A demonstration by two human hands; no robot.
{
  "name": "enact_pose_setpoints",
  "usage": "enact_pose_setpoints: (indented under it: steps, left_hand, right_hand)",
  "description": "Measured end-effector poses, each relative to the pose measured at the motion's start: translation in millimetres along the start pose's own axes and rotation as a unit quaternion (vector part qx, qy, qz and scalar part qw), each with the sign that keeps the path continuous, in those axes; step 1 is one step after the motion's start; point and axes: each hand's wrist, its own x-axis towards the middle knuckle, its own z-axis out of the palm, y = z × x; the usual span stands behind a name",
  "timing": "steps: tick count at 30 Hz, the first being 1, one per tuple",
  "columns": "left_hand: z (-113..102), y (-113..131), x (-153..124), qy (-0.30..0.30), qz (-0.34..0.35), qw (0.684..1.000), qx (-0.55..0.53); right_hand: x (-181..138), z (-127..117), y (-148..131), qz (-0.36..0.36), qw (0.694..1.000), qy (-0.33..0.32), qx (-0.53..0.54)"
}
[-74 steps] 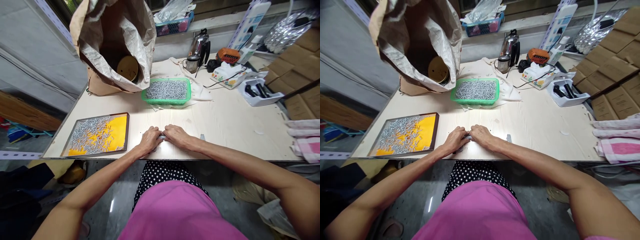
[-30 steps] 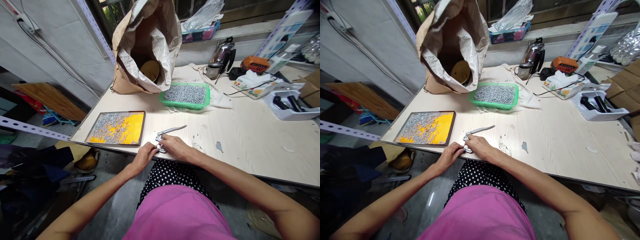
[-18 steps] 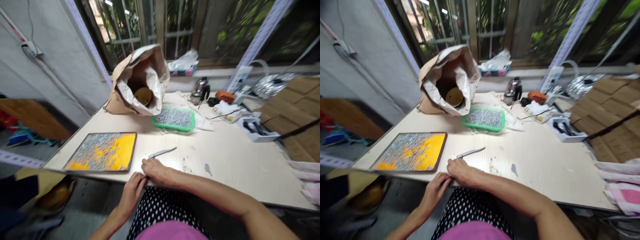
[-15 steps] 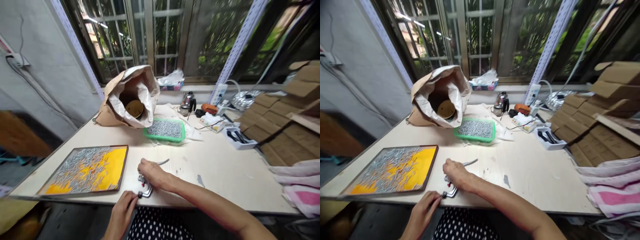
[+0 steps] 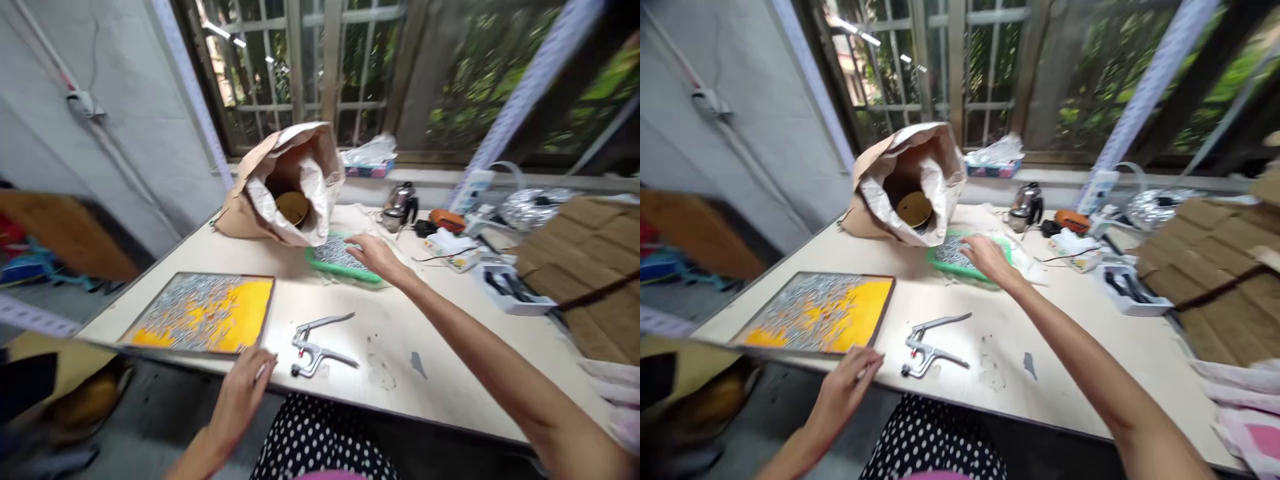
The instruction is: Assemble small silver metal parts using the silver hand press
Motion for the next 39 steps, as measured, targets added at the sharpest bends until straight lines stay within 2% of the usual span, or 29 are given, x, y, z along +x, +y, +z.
enact_pose_setpoints:
  steps: [3, 5, 8, 10, 12, 16, 20, 24, 27, 29, 31, 34, 39]
  left_hand:
    - [-28.8, -19.2, 29.9, 0.005, -0.037, 0.995, 0.090]
    - [-42.7, -42.4, 48.9, -0.007, -0.067, 0.985, 0.158]
    - [-52.4, -74.8, 69.2, -0.050, -0.113, 0.963, 0.240]
    - [-52.1, -88.6, 78.5, -0.076, -0.124, 0.950, 0.277]
    - [-48.6, -96.7, 86.1, -0.107, -0.116, 0.939, 0.305]
    - [-39.8, -106.9, 100.3, -0.185, -0.058, 0.917, 0.349]
    - [-38.0, -114.0, 112.6, -0.208, -0.040, 0.912, 0.350]
    - [-33.5, -99.6, 112.9, -0.157, -0.056, 0.951, 0.261]
    - [-16.7, -66.1, 96.4, -0.150, -0.145, 0.974, 0.090]
    - [-0.5, -39.9, 79.5, -0.201, -0.221, 0.953, -0.047]
    - [15.5, -18.5, 63.4, -0.251, -0.264, 0.922, -0.133]
    - [32.7, -3.5, 48.5, -0.263, -0.305, 0.900, -0.165]
    - [41.3, -5.9, 44.9, -0.267, -0.342, 0.885, -0.169]
  right_hand:
    - [-46.4, 32.4, -16.3, -0.075, 0.993, -0.086, 0.034]
    - [-80.2, 55.7, -29.0, -0.081, 0.989, -0.118, 0.048]
    - [-124.7, 80.9, -49.7, -0.084, 0.978, -0.176, 0.072]
    - [-145.7, 89.1, -61.8, -0.066, 0.975, -0.190, 0.097]
    - [-158.9, 92.8, -70.3, -0.052, 0.975, -0.185, 0.112]
    - [-167.7, 97.0, -76.6, -0.048, 0.979, -0.167, 0.105]
    - [-167.0, 100.8, -79.1, -0.046, 0.983, -0.162, 0.073]
    - [-164.2, 99.5, -84.2, -0.041, 0.982, -0.179, 0.036]
    - [-161.2, 97.6, -87.0, -0.034, 0.980, -0.195, 0.021]
    - [-160.0, 97.6, -87.5, -0.036, 0.980, -0.197, 0.015]
    - [-160.5, 99.1, -87.0, -0.041, 0.981, -0.187, 0.010]
    - [-164.2, 102.7, -86.1, -0.052, 0.986, -0.158, 0.002]
    - [-169.9, 105.2, -85.9, -0.074, 0.989, -0.125, -0.014]
